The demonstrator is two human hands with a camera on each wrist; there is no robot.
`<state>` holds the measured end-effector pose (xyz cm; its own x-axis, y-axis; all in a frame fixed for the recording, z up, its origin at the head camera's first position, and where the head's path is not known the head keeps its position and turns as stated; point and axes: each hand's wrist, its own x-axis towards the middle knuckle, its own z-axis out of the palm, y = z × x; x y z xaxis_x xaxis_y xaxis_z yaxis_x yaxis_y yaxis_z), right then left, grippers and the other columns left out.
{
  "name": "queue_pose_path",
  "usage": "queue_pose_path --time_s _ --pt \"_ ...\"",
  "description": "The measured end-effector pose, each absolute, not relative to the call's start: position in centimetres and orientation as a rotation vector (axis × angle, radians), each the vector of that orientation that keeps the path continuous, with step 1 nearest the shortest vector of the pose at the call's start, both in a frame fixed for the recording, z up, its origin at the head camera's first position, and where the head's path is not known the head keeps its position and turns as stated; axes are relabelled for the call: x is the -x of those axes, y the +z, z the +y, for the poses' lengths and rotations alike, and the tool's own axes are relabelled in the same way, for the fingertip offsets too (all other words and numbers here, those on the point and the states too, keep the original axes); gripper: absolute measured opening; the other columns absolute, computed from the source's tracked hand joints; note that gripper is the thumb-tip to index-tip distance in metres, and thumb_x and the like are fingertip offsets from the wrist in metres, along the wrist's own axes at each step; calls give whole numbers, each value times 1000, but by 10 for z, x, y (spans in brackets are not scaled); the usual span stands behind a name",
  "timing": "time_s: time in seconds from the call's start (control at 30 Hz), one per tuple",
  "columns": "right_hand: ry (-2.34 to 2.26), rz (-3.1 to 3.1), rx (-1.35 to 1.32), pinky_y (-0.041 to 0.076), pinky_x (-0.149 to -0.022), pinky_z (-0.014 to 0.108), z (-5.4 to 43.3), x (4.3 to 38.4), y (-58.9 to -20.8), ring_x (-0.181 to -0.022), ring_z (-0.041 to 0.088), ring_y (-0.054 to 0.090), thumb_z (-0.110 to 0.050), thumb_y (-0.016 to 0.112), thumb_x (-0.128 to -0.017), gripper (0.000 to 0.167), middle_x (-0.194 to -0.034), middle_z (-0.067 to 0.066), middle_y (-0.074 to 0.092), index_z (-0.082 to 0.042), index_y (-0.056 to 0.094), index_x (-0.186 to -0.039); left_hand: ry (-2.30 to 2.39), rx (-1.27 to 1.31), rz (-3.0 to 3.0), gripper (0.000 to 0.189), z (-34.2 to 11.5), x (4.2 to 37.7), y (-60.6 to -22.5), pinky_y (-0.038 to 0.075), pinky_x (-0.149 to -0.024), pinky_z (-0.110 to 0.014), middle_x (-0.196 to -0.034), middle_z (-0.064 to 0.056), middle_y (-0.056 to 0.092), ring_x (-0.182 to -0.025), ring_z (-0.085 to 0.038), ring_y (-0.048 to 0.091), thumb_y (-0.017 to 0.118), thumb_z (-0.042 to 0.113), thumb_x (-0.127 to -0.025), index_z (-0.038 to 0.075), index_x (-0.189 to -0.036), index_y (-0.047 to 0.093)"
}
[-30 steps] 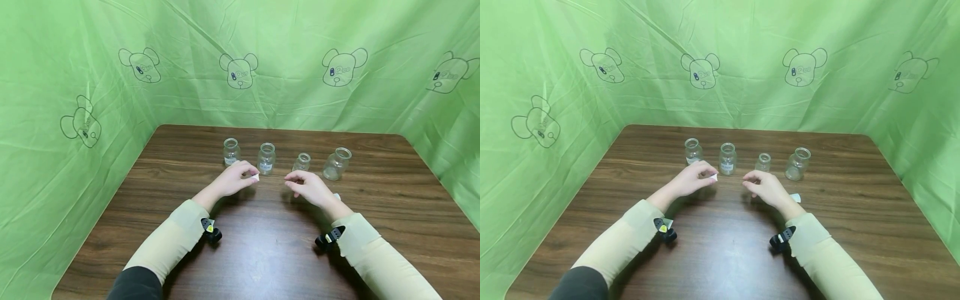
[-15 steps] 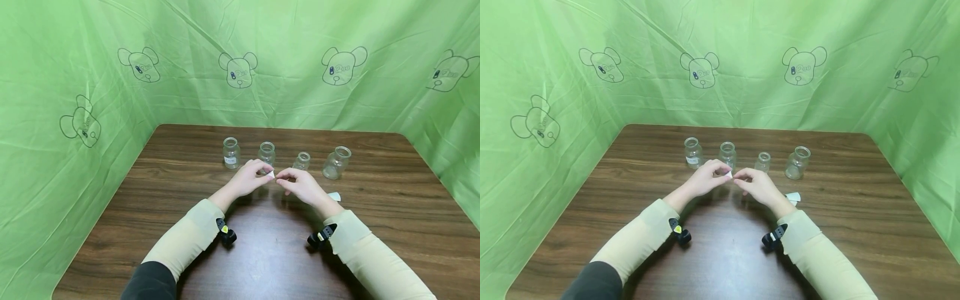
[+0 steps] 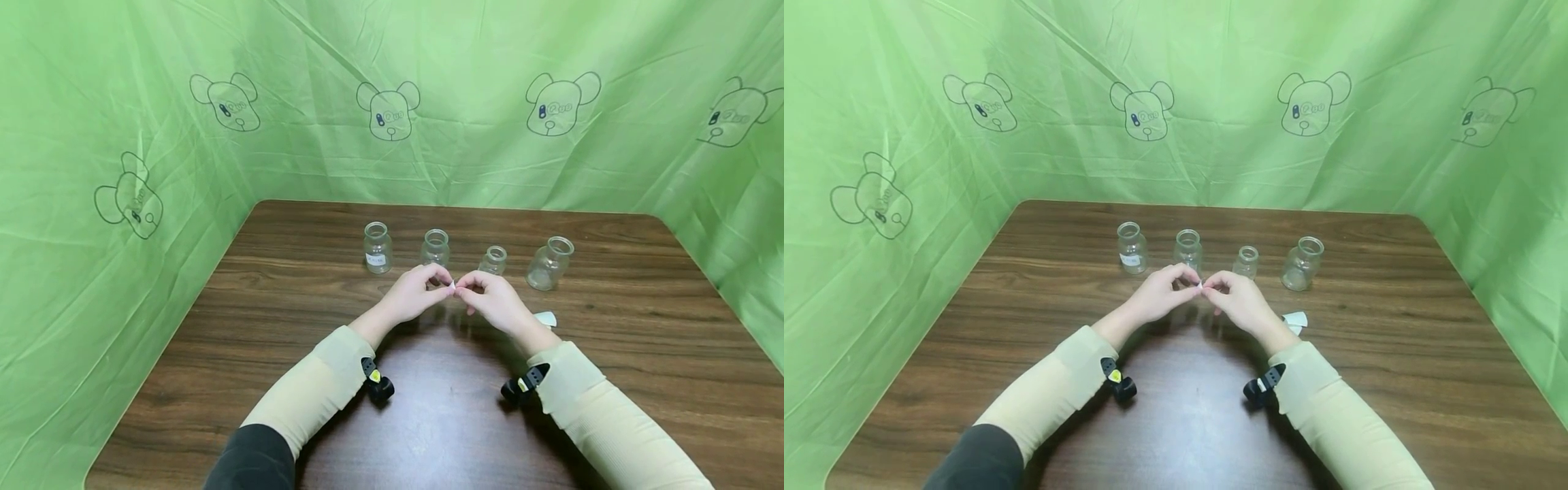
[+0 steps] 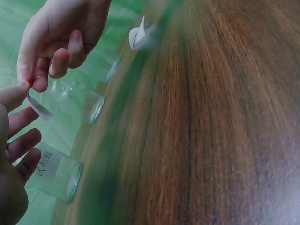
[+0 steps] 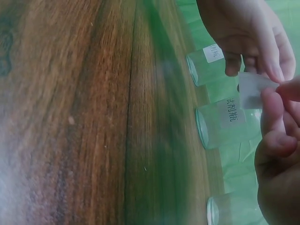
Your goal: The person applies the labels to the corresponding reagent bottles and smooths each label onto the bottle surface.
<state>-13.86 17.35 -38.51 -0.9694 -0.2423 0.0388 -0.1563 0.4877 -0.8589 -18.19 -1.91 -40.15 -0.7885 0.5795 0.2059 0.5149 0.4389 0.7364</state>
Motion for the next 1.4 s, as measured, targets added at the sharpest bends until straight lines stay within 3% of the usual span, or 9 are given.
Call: queue_pose_path --time_s 0.33,0.57,0.83,1.4 --pt "-1473 2658 381 42 -56 28 173 140 -388 -60 18 59 -12 59 -90 6 -82 18 64 -6 60 -91 1234 -1099 2691 18 -16 178 -399 44 -80 -23 -94 8 64 -90 -7 55 65 30 -89 16 -98 70" --pt "-1442 2663 411 44 -57 29 174 140 -389 -61 18 58 -11 58 -91 7 -83 17 64 -4 59 -91 1252 -1067 2690 9 -15 174 -396 44 -72 -19 -86 8 62 -80 -4 55 64 23 -88 15 -91 68" --pt "-1402 2706 376 42 -56 28 181 137 -390 -57 17 56 -8 58 -87 6 -64 2 57 -3 59 -89 1329 -928 2700 4 -19 175 -400 43 -64 -20 -78 5 57 -72 -7 52 62 14 -84 12 -85 65" --pt "-1447 2767 306 39 -54 27 213 134 -396 -53 17 53 -5 57 -85 6 -56 2 52 1 58 -85 1386 -757 2703 8 -34 177 -404 45 -69 -24 -81 6 61 -76 -9 54 61 19 -89 13 -90 66"
